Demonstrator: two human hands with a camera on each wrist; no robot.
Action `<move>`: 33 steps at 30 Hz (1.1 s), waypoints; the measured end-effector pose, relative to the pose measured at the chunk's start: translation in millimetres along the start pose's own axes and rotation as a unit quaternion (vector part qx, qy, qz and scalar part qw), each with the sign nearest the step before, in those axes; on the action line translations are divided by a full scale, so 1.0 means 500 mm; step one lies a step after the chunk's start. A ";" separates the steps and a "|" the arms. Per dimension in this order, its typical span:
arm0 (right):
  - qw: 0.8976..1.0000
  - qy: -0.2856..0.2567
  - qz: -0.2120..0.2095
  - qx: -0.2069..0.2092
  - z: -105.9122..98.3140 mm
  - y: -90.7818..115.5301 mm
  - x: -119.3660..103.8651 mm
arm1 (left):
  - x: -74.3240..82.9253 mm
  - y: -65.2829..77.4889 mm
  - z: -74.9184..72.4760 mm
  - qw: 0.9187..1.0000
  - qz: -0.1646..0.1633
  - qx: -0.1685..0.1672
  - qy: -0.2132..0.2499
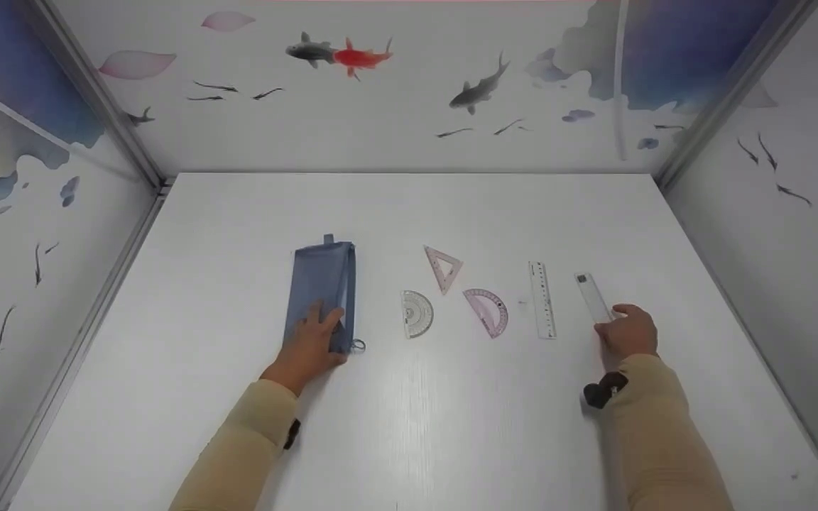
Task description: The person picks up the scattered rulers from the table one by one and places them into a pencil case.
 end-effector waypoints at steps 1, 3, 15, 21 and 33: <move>1.000 -0.004 -0.001 0.001 0.000 0.001 0.000 | 0.000 0.000 0.000 1.000 0.000 0.000 0.000; 1.000 -0.010 -0.003 0.002 0.000 0.003 -0.001 | 0.001 0.000 -0.001 1.000 0.000 0.001 0.000; 0.999 -0.024 -0.013 0.019 -0.002 0.020 -0.007 | 0.002 0.000 -0.002 1.000 0.004 0.005 -0.004; 0.998 -0.044 -0.007 0.033 -0.008 0.019 -0.003 | 0.001 0.000 -0.002 1.000 -0.001 0.000 -0.004; 0.990 -0.141 0.030 0.006 -0.008 0.021 -0.003 | 0.001 -0.001 0.001 1.000 0.001 -0.004 -0.006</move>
Point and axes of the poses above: each hand's wrist, its own y-axis away from the middle knuckle, its own z-axis out of the palm, x = y × z, the point moved 6 cm from there along -y, towards the middle knuckle, and after that the axes turned 14 degrees about -y, right-handed, at the moved point
